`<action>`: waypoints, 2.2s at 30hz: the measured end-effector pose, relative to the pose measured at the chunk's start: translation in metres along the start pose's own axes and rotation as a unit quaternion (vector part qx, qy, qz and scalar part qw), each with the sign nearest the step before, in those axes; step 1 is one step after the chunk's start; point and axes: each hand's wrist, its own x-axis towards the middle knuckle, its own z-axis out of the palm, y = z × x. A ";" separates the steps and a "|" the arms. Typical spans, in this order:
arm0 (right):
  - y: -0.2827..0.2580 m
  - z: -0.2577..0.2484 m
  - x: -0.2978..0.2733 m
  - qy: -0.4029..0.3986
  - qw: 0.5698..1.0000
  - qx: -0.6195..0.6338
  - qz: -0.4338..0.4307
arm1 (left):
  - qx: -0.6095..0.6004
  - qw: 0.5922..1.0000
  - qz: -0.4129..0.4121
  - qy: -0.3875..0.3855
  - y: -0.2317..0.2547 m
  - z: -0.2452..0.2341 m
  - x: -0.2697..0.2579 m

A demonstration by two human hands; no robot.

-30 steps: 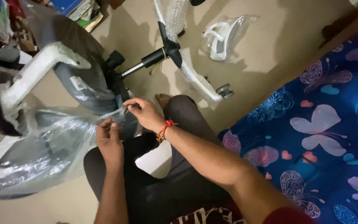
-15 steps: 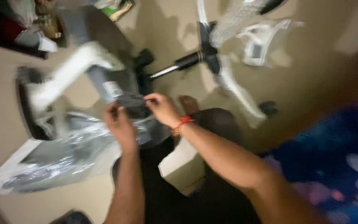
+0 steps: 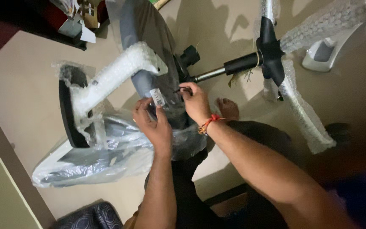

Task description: The person assembles an office chair by attaching the seat to the base using an Allen key. They insert and tighten multiple screws at the junction between the seat and the central column, then remove protective bubble wrap from the base.

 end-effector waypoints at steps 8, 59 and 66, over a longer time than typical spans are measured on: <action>0.012 0.056 0.030 0.077 0.957 0.267 0.087 | 0.034 0.995 0.087 -0.035 0.011 0.015 0.025; -0.009 0.062 0.052 0.086 0.911 0.376 0.143 | 0.073 0.991 0.092 -0.065 0.014 0.016 0.028; -0.014 0.065 0.054 0.060 0.888 0.402 0.215 | 0.069 0.991 0.096 -0.067 0.013 0.015 0.030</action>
